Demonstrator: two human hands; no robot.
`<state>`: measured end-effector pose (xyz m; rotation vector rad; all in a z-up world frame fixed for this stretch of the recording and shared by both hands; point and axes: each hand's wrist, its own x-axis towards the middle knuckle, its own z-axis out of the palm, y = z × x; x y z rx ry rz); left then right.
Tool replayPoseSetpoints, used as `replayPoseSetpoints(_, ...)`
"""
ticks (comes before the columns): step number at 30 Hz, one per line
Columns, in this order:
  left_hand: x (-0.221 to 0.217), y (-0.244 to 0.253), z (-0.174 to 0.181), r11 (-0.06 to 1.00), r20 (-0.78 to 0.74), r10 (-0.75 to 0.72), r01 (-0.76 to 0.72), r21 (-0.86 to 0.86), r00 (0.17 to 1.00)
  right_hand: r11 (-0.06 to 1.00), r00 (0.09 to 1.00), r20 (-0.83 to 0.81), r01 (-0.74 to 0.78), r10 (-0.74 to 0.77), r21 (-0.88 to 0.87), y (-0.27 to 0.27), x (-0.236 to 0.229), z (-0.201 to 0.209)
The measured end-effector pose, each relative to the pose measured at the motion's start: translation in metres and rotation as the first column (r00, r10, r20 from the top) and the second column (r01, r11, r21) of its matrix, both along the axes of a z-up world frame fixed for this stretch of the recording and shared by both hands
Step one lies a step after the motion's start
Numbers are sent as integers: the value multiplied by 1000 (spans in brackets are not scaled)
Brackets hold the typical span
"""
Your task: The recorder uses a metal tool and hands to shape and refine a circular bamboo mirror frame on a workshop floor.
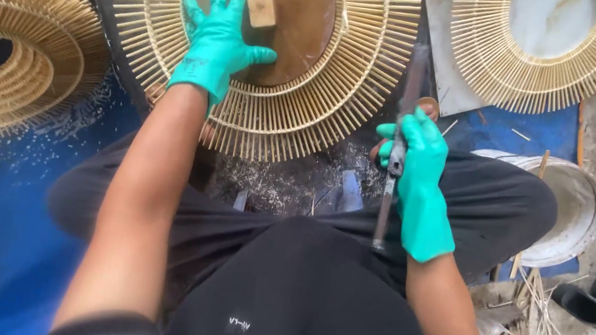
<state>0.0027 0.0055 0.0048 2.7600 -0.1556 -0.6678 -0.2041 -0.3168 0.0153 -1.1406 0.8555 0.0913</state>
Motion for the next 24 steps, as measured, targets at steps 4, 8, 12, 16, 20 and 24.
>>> replayPoseSetpoints(4, 6, -3, 3, 1000, -2, 24, -24, 12, 1000, 968, 979, 10, -205, 206, 145, -15, 3, -12)
replayPoseSetpoints(8, -3, 2, -1, 1000, 1, -5, 5, -9, 1000, 986, 993, -1, -119, 120, 119, -14, -2, -10)
replayPoseSetpoints(12, 18, 4, 1, 998, -4, -64, 64, 26, 998, 996, 990, 116, -84, 81, 20, -11, -2, -18)
replayPoseSetpoints(16, 15, -6, 9, 999, -55, -41, 42, 14, 998, 999, 999, 25, -38, 37, 24, -5, 16, -1)
replayPoseSetpoints(20, 21, -7, 10, 1000, -87, 10, -9, 8, 996, 995, 994, 41, -98, 99, -13, -8, 21, -14)
replayPoseSetpoints(24, 16, -7, 12, 1000, -75, -8, 7, -13, 997, 975, 979, 10, -206, 205, 82, -26, 29, -29)
